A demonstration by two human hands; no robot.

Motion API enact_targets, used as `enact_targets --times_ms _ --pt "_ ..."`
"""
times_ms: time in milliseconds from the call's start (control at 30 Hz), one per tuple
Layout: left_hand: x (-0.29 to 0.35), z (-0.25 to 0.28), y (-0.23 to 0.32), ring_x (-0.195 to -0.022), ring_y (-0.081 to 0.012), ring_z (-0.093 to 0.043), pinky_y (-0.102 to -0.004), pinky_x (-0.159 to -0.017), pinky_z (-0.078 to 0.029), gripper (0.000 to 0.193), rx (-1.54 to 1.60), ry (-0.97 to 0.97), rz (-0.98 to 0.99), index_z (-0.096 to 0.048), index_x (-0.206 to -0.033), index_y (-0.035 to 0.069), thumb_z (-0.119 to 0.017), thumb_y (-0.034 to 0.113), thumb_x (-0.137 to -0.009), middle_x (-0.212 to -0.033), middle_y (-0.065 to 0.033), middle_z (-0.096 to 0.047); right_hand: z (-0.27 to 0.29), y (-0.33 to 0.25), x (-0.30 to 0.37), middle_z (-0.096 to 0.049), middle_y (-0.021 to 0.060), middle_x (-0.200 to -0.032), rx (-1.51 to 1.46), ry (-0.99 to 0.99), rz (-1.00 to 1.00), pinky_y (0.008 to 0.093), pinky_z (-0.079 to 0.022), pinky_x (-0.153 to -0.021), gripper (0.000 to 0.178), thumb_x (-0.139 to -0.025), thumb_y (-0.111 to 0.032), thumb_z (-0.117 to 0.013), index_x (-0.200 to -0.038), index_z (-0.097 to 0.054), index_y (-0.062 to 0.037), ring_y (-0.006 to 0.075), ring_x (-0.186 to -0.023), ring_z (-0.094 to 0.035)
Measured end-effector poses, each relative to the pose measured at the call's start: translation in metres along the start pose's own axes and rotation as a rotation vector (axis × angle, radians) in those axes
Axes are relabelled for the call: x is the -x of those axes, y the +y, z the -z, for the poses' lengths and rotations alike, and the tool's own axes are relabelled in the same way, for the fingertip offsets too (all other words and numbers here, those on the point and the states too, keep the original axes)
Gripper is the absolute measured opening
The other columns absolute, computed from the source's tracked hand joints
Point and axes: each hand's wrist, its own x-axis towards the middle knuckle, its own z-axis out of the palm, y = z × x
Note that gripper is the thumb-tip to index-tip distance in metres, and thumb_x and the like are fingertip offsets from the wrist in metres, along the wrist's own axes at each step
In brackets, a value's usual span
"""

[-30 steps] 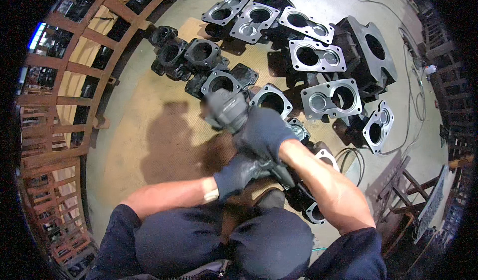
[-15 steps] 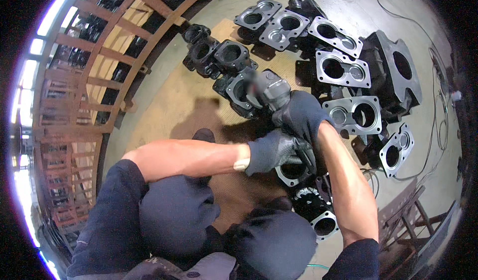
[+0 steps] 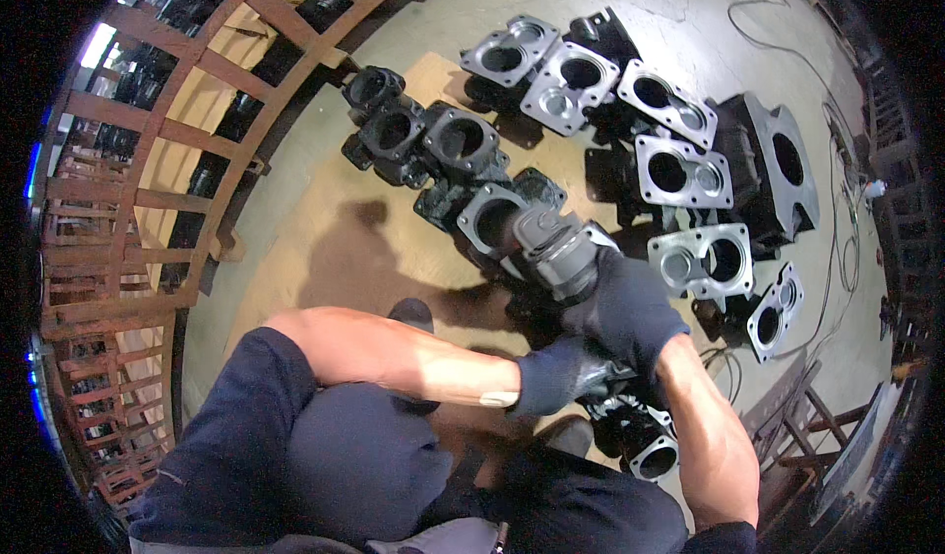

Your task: The person sits on the floor and uses a handheld angle grinder to smooth the inner surfaces of several metal engine parts laid out on the floor. They reposition the parts as needed and continue grinding each one sequentially.

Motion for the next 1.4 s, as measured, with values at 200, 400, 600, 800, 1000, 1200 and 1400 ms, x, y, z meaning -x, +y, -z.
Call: enact_targets --times_ms 200,400,600,800,1000,1200,1400 --pt "-0.028 0.056 0.018 -0.09 -0.0169 -0.057 -0.03 -0.083 -0.046 0.022 0.308 0.228 -0.19 -0.061 -0.107 0.001 -0.058 0.011 -0.088 -0.104 -0.0102 -0.064 0.034 -0.043 -0.059 -0.066 0.0221 -0.079 -0.052 0.12 0.052 0.0364 -0.051 -0.07 0.048 -0.058 -0.028 -0.075 -0.092 -0.062 0.002 0.0333 -0.076 -0.067" --pt "-0.019 0.094 0.01 -0.093 -0.017 -0.057 -0.0322 -0.088 -0.044 0.024 0.282 0.211 -0.173 -0.062 -0.106 0.0 -0.054 0.017 -0.092 -0.104 -0.0103 -0.065 0.02 -0.066 -0.102 -0.067 0.0209 -0.085 -0.056 0.029 -0.053 0.0363 -0.051 -0.076 0.048 -0.058 -0.027 -0.076 -0.095 -0.062 0.0006 0.035 -0.083 -0.066" --pt "-0.018 0.123 0.007 -0.094 -0.0167 -0.058 -0.0322 -0.085 -0.045 0.024 0.229 0.186 -0.063 -0.06 -0.106 -0.001 -0.059 0.013 -0.087 -0.102 -0.0122 -0.063 0.009 -0.073 -0.131 -0.067 0.0228 -0.087 -0.007 0.015 -0.147 0.0374 -0.05 -0.077 0.047 -0.058 -0.027 -0.076 -0.094 -0.062 0.0006 0.0376 -0.087 -0.065" --pt "-0.026 0.161 0.013 -0.091 -0.0144 -0.054 -0.0314 -0.087 -0.045 0.019 0.306 0.251 -0.126 -0.062 -0.103 0.0 -0.049 0.009 -0.093 -0.099 -0.009 -0.064 0.017 -0.099 -0.173 -0.065 0.0246 -0.08 0.056 -0.001 -0.107 0.0394 -0.051 -0.073 0.036 -0.065 -0.025 -0.071 -0.09 -0.064 0.0005 0.0399 -0.083 -0.064" --pt "-0.009 0.193 0.008 -0.09 -0.0183 -0.058 -0.0343 -0.085 -0.045 0.021 0.006 0.318 -0.193 -0.062 -0.101 0.0 -0.048 0.013 -0.093 -0.101 -0.0119 -0.066 0.007 -0.127 -0.196 -0.066 0.016 -0.079 0.07 -0.051 0.005 0.0335 -0.051 -0.07 0.043 -0.058 -0.017 -0.073 -0.094 -0.061 0.0043 0.022 -0.07 -0.063" --pt "0.01 0.175 0.011 -0.092 -0.0231 -0.06 -0.0344 -0.086 -0.044 0.03 0.236 0.276 -0.023 -0.063 -0.104 0.0 -0.053 0.026 -0.092 -0.103 -0.0138 -0.066 -0.004 -0.128 -0.182 -0.068 0.0141 -0.082 0.134 -0.128 0.045 0.0325 -0.051 -0.073 0.047 -0.058 -0.016 -0.076 -0.098 -0.06 0.0024 0.0221 -0.073 -0.064" --pt "0.017 0.149 0.002 -0.103 -0.0265 -0.057 -0.0357 -0.094 -0.041 0.033 0.122 0.159 -0.08 -0.06 -0.113 0.003 -0.052 0.028 -0.093 -0.116 -0.0171 -0.061 -0.01 -0.117 -0.148 -0.068 0.0177 -0.091 0.136 -0.1 -0.038 0.0318 -0.051 -0.078 0.049 -0.063 -0.015 -0.076 -0.105 -0.059 0.0017 0.0244 -0.084 -0.068"
